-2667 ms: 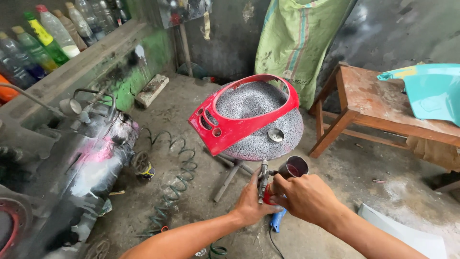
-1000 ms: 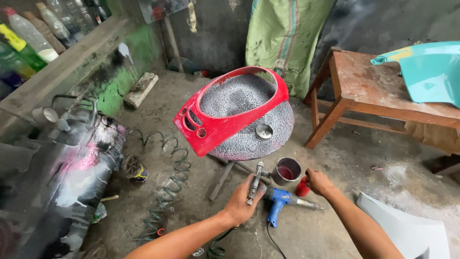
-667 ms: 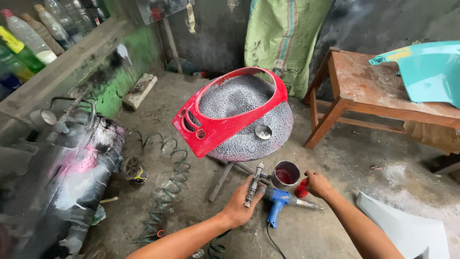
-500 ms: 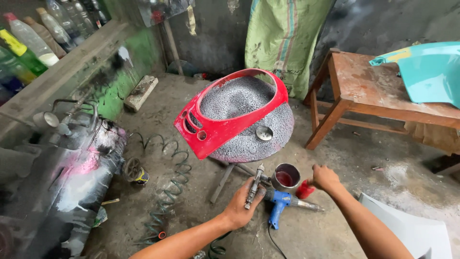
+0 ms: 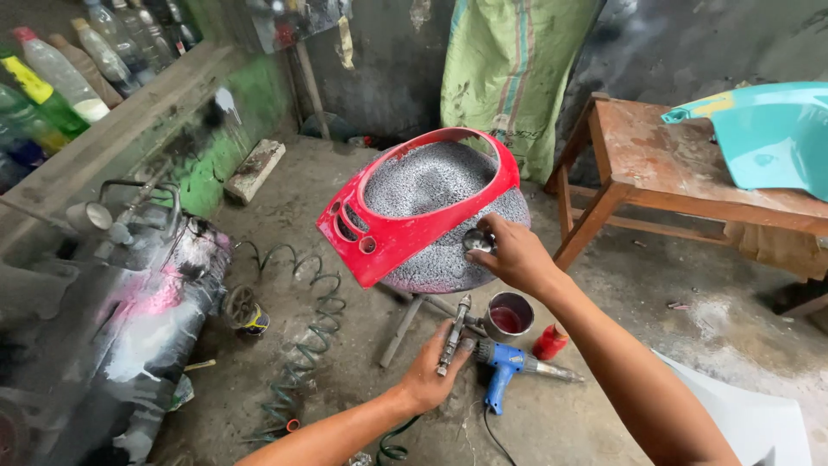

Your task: Painting a red plastic part using a spray gun after drying it with a heat gun

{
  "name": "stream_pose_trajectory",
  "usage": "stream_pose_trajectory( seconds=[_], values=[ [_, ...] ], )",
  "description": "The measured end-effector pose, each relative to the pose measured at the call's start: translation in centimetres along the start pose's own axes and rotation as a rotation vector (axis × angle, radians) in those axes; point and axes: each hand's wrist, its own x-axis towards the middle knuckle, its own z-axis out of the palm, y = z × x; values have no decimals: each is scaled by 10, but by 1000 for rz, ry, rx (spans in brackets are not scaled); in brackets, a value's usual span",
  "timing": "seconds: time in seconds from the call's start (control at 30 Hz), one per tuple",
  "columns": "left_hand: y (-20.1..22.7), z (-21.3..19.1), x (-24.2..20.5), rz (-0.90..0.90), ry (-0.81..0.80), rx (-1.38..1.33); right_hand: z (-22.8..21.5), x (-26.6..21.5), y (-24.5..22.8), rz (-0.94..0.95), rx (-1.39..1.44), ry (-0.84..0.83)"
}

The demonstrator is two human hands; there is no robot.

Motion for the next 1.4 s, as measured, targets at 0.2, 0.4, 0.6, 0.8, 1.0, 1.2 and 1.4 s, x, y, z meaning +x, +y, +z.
stream_pose_trajectory(
  seconds=[0.2,0.4,0.6,0.8,1.0,1.2,1.4],
  values=[
    [-24,-5,-10,-6,40,115,-16,-6,-15,92,-29,-114],
    [-53,-2,-14,98,123,182,-70,-43,-35,86,793,-39],
    [-49,-2,-5,127,108,152,-79,-85,-62,-79,656,-118],
    [-53,5,-3,74,117,197,-91,-90,-74,-179,418,-106],
    [-37,6,1,113,106,131,-97,-92,-70,-98,418,-166],
    [-15,4,4,105,83,121,-105,-94,-69,-142,296,-209],
    [-11,4,5,72,76,143,-93,-98,-79,-155,195,-106]
  ],
)
